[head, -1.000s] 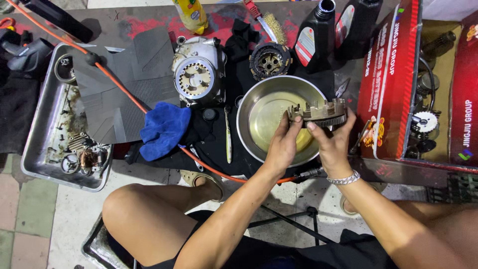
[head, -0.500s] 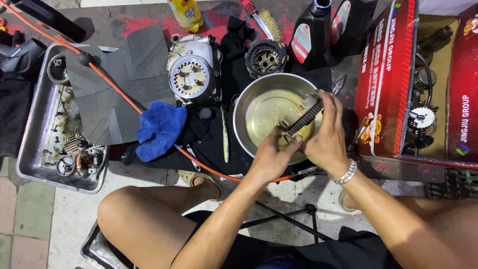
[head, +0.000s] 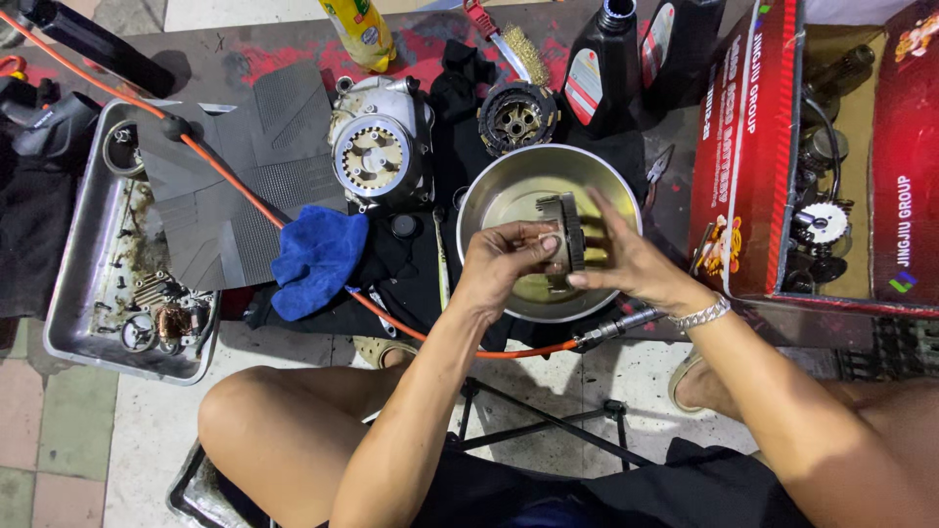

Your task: The person pours oil into a metal bowl and then dips and rubs several mechanical parts, including a clutch assembly and a circular metal plate, in the oil. The person handles each part by hand, turning them over and rubbing surfaces before placing them back into the bowl.

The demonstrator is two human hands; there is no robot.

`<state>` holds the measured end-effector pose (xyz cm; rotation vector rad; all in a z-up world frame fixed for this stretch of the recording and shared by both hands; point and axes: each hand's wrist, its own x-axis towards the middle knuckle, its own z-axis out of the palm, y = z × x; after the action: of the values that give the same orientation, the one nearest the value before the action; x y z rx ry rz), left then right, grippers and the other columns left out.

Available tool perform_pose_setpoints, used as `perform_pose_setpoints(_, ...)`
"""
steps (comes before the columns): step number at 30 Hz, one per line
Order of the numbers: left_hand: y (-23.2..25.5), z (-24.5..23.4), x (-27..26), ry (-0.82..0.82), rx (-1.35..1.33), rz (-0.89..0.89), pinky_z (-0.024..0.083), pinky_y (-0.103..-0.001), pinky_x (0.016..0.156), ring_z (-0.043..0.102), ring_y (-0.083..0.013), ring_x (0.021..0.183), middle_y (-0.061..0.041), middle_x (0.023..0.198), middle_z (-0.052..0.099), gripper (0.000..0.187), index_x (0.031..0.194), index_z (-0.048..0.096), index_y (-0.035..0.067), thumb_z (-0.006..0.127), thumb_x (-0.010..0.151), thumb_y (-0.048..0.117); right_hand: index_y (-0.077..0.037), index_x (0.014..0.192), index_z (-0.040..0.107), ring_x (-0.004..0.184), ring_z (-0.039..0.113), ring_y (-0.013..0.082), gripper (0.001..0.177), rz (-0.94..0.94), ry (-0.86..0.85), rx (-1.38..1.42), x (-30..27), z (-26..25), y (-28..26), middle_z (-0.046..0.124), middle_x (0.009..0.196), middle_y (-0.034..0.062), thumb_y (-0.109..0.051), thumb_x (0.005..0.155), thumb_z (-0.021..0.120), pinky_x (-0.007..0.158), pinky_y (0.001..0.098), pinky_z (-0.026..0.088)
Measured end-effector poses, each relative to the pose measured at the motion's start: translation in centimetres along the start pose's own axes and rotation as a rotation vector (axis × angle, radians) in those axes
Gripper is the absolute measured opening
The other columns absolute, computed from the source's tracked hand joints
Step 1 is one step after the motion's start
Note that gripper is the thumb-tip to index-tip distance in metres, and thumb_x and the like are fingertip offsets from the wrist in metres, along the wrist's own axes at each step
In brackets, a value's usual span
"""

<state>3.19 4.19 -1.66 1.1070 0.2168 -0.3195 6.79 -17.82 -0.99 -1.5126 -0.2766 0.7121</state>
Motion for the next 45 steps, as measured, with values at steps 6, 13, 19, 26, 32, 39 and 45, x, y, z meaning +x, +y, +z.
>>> perform_pose_setpoints(6, 1.5, 0.8, -0.9, -0.030, -0.017, -0.042, 0.061, -0.036, 0.088, 0.072, -0.0205, 0.091, -0.012, 0.101, 0.076, 0.040, 0.120, 0.068, -0.007, 0.081, 0.083, 0.002, -0.008, 0.166, 0.012, 0.154, 0.025, 0.0223, 0.123, -0.027, 0.038, 0.229, -0.6, 0.6, 2.8, 0.021, 0.170, 0.0117, -0.007, 0.067, 0.085, 0.122, 0.0361, 0.027)
perform_pose_setpoints(13, 2.3, 3.5, -3.4, 0.098, 1.042, 0.595, 0.032, -0.050, 0.119, 0.034, -0.0383, 0.148, -0.023, 0.156, 0.042, 0.069, 0.151, 0.042, -0.004, 0.071, 0.091, 0.014, -0.005, 0.162, 0.018, 0.134, 0.049, 0.0249, 0.114, -0.019, 0.224, 0.163, -0.1, 1.2, 3.0, 0.044, 0.151, 0.0165, 0.000, 0.069, 0.083, 0.110, 0.0352, 0.046)
perform_pose_setpoints(19, 0.5, 4.6, -4.5, 0.010, 1.191, 0.629, 0.021, -0.051, 0.129, 0.028, -0.0395, 0.157, -0.025, 0.165, 0.036, 0.062, 0.159, 0.033, -0.002, 0.050, 0.108, 0.029, -0.004, 0.161, 0.024, 0.133, 0.056, 0.0233, 0.101, 0.112, 0.338, 0.199, -0.2, 1.0, 3.3, 0.050, 0.150, 0.0151, -0.003, 0.076, 0.080, 0.107, 0.0339, 0.049)
perform_pose_setpoints(26, 3.4, 2.0, 1.2, 0.027, 0.971, -0.242, 0.047, -0.039, 0.112, 0.066, -0.0342, 0.128, -0.024, 0.128, 0.071, 0.059, 0.139, 0.063, 0.006, 0.036, 0.107, 0.048, -0.006, 0.157, 0.023, 0.138, 0.050, 0.0279, 0.126, -0.041, 0.136, -0.324, -2.2, 1.8, 0.9, 0.048, 0.150, 0.0187, -0.019, 0.056, 0.096, 0.114, 0.0369, 0.039)
perform_pose_setpoints(32, 2.8, 0.5, 0.7, -0.109, 0.804, 0.096, 0.046, -0.039, 0.109, 0.063, -0.0324, 0.130, -0.019, 0.134, 0.068, 0.053, 0.138, 0.061, 0.004, 0.042, 0.105, 0.040, -0.005, 0.155, 0.026, 0.141, 0.047, 0.0305, 0.129, -0.117, 0.123, -0.490, -2.4, 2.7, -1.0, 0.046, 0.151, 0.0217, -0.031, 0.051, 0.098, 0.115, 0.0385, 0.038)
perform_pose_setpoints(39, 2.5, 0.1, -3.6, -0.102, 1.029, 0.326, 0.039, -0.039, 0.117, 0.050, -0.0375, 0.141, -0.023, 0.151, 0.053, 0.056, 0.151, 0.047, 0.002, 0.059, 0.098, 0.018, -0.008, 0.154, 0.029, 0.136, 0.050, 0.0354, 0.127, -0.012, 0.274, -0.586, -1.8, 3.5, -1.2, 0.049, 0.145, 0.0224, -0.023, 0.048, 0.097, 0.112, 0.0409, 0.041)
perform_pose_setpoints(45, 1.4, 0.4, -2.2, 0.026, 0.651, 0.050, 0.053, -0.038, 0.101, 0.064, -0.0295, 0.125, -0.021, 0.136, 0.063, 0.072, 0.150, 0.044, 0.004, 0.075, 0.089, 0.027, -0.012, 0.156, 0.026, 0.132, 0.051, 0.0406, 0.130, -0.008, 0.268, -0.694, -2.4, 4.4, -3.1, 0.047, 0.139, 0.0255, -0.022, 0.047, 0.095, 0.109, 0.0424, 0.044)
